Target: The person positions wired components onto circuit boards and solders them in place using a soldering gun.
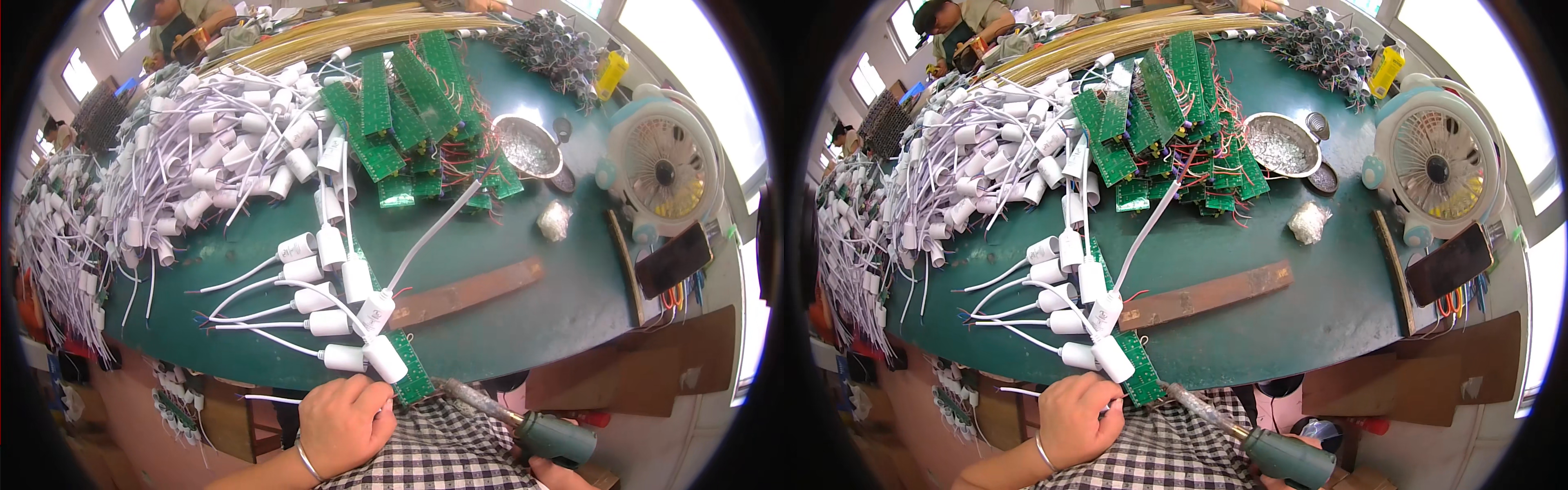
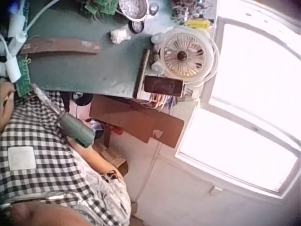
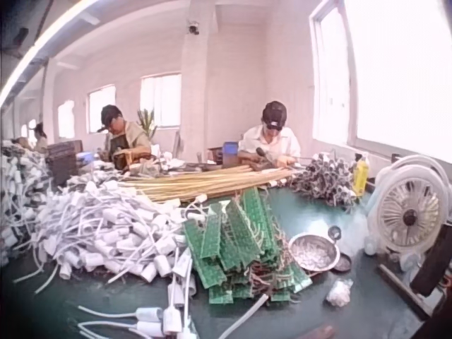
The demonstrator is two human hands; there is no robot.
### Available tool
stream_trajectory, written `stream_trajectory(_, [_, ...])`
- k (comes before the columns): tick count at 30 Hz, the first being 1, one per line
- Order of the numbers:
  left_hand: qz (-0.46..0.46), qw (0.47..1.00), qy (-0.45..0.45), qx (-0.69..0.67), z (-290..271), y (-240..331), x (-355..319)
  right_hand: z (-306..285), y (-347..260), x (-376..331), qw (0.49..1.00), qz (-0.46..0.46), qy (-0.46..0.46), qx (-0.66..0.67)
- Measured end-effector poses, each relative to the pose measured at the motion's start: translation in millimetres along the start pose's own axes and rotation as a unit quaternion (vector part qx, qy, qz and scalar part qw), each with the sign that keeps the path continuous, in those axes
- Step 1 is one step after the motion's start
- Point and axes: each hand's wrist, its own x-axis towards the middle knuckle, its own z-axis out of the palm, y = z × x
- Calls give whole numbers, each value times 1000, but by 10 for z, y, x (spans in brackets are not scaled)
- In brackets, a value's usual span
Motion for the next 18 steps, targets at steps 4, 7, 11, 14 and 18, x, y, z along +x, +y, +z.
stream_trajectory(4, [3, 1000, 14, 16, -6, 8, -7, 118, 182, -153, 996, -21, 80, -36])
stream_trajectory(7, [6, 999, 33, 20, 13, 10, -4, -22, 198, -73, 997, -27, 13, -74])
stream_trajectory(11, [-21, 999, 32, -26, 82, -6, -10, -97, 50, 95, 996, -17, -59, -61])
stream_trajectory(14, [-30, 999, 34, -23, 84, 10, -7, -61, 8, 114, 993, -44, -51, -93])
stream_trajectory(18, [-33, 999, 31, -23, 108, -1, -15, -12, 45, 71, 989, -52, -49, -131])
